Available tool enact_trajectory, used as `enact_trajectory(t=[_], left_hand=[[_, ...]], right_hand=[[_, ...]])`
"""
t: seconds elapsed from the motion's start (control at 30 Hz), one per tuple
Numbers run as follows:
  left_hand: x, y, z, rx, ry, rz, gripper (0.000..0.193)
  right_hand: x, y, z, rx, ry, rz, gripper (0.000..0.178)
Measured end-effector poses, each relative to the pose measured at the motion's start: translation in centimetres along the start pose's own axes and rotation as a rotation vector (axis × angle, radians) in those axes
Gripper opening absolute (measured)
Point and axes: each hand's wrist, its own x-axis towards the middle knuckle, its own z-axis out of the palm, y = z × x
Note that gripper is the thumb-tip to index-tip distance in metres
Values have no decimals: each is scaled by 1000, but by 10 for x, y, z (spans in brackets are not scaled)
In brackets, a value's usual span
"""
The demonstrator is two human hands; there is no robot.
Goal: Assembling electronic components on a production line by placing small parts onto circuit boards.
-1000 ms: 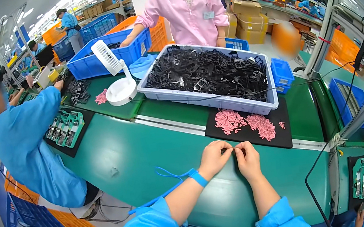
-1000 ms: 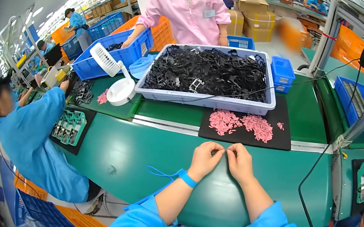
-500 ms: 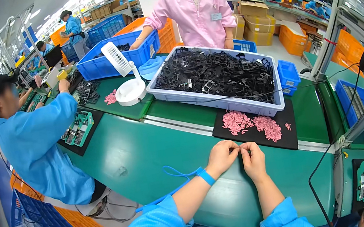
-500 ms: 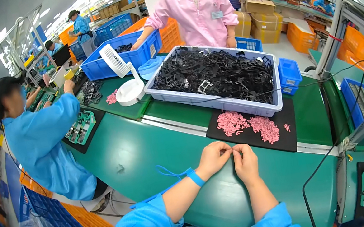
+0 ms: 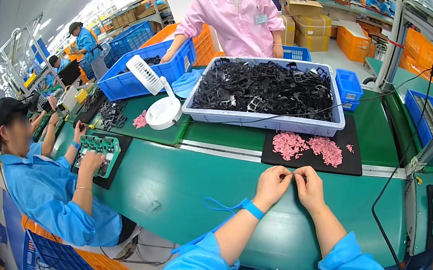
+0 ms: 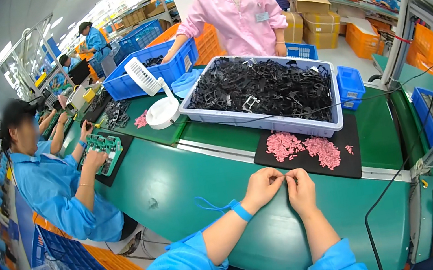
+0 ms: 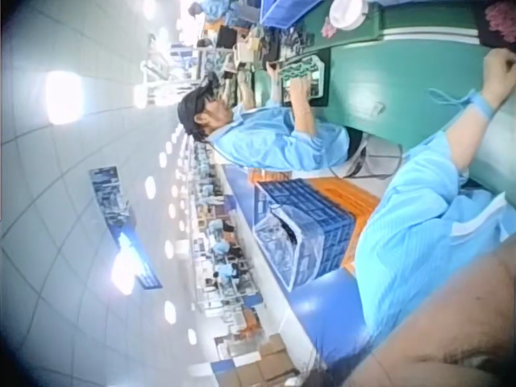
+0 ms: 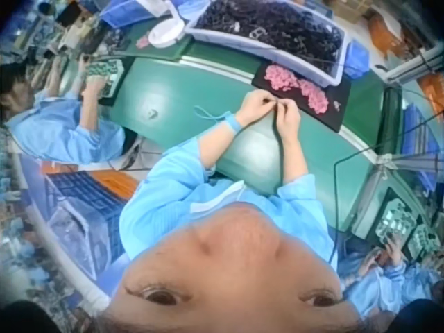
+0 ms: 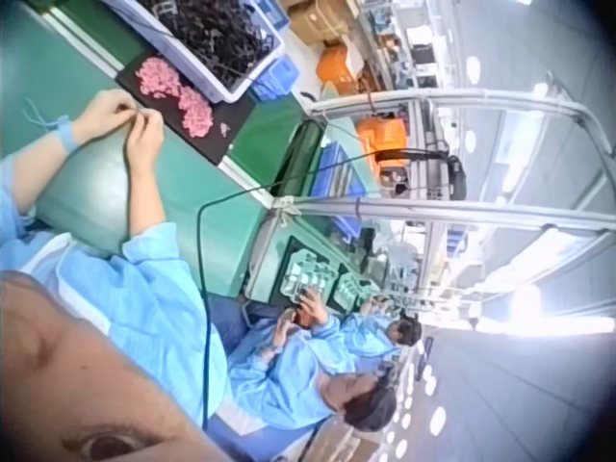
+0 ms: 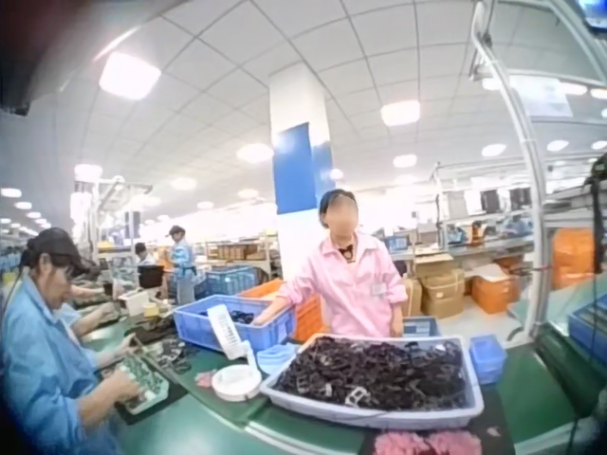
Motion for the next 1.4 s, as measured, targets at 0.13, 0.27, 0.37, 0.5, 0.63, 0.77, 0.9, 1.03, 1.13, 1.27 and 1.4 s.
enact_trajectory(t=[0.13,0.27,0.37,0.5,0.63,0.77,0.9,1.03,1.13,1.27,1.4], left_hand=[[-2,-4,0,-8,-20,-16,9],[-2,1,-3,-16,-18,-10,9],[2,-1,-3,0,0,69,10],[-2,-2,-2,34,-27,55,9],[-1,0,1,3,-33,27,9],[3,2,1,18,-26,56,9],[-1,-2,-5,27,5,68,7],[-2,-4,8,0,32,116,7],[-3,1,13,-21,24,89,7],[-6,4,8,-45,22,51,8],[-2,6,3,-43,6,-4,8]], right_hand=[[-1,-3,1,-25,-7,-16,4],[1,-9,0,-13,-24,-5,5],[3,-11,0,-6,-66,68,4],[0,-7,1,7,-48,60,4],[0,-8,-3,14,-70,119,3],[3,-8,-3,-1,-53,98,2],[2,-5,5,11,-56,58,3],[-3,5,1,64,-30,55,3],[-3,4,-8,13,-50,68,5],[-6,21,-4,146,-80,160,6],[2,17,-4,165,-105,208,8]])
